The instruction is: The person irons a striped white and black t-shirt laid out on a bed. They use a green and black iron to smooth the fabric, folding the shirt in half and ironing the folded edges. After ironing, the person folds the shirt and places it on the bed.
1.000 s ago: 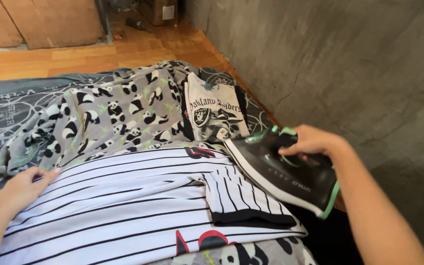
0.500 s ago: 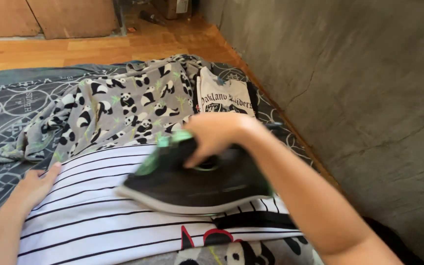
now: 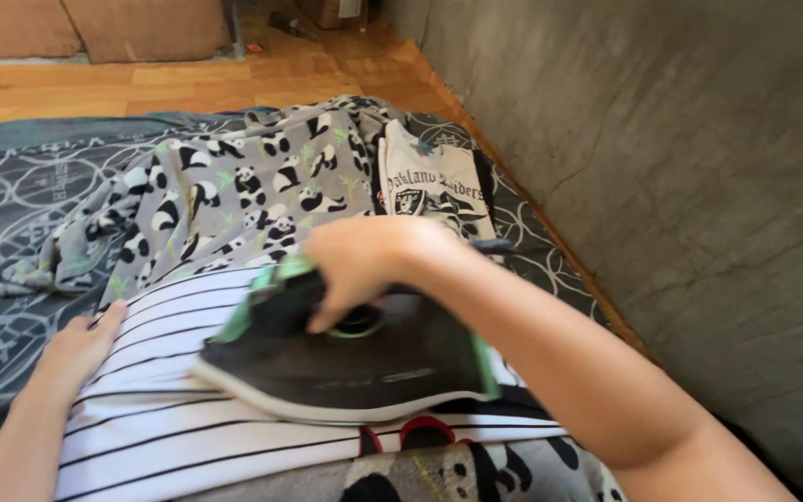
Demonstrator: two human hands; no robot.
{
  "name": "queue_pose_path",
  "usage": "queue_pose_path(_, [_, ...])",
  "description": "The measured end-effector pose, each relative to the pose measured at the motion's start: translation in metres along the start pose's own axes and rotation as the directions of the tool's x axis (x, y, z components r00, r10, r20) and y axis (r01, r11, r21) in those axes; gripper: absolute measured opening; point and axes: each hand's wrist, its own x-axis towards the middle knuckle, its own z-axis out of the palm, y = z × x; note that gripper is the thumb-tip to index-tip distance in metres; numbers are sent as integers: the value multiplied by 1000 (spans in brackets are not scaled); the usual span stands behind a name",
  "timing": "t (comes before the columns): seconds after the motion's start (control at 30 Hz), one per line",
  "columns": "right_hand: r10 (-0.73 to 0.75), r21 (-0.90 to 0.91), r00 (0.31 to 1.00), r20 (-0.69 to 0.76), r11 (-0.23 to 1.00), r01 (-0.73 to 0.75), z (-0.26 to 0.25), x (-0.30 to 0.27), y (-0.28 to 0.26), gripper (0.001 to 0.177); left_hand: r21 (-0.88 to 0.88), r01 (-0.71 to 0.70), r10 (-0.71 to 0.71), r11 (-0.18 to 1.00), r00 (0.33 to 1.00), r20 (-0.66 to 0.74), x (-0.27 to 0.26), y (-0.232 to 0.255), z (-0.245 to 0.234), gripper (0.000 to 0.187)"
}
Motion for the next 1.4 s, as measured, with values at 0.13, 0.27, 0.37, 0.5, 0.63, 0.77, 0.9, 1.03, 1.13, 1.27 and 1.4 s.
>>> queue_pose_path(0.13, [106,20,994,-33,994,-106,11,-8,3,51,-7,45,-45,999,999,18,-6,11,-3,94])
queue_pose_path(0.27, [-345,-163,852,-393,938,304,32,38,-6,51,3,67,-68,998,997,43,-14,17,-9,93])
queue_pose_path(0.37, [-215,-108,875,-433,977,186,35,64,-35,51,-38,123,-120,992,991,62,-16,11,-6,93])
queue_pose_path(0.5, [-47,-44,994,-100,998,43,-12,56,-55,44,-47,0,0,999,1000,2,-5,-3,1,96])
queue_pose_path(0.63, [-175,-147,983,-56,975,165,-30,26,-59,41,-30,48,-47,998,998,35,14,-5,8,97])
queue_pose_path(0.77, [-263,-104,959,-107,962,253,2,5,-57,44,-2,-32,32,1000,999,7,9,-11,9,98])
queue_pose_path(0.9, [-358,-131,876,-324,934,333,45,11,-69,46,18,-27,26,999,1000,3,3,-6,6,96])
queue_pose_path(1.03, [-327,-147,831,-449,945,293,64,39,-99,34,-30,-13,14,999,999,34,-6,-3,4,95])
queue_pose_path(1.13, [-315,-153,863,-395,949,276,65,41,-109,29,-43,15,-13,999,999,39,-9,2,1,94])
queue_pose_path(1.27, [-398,-89,884,-246,917,388,37,7,-70,46,-1,-30,30,1000,1000,-9,-5,-6,5,93])
queue_pose_path(1.4, [-373,-81,911,-174,928,364,-27,-43,-15,47,0,-55,55,998,998,2,16,-15,17,94])
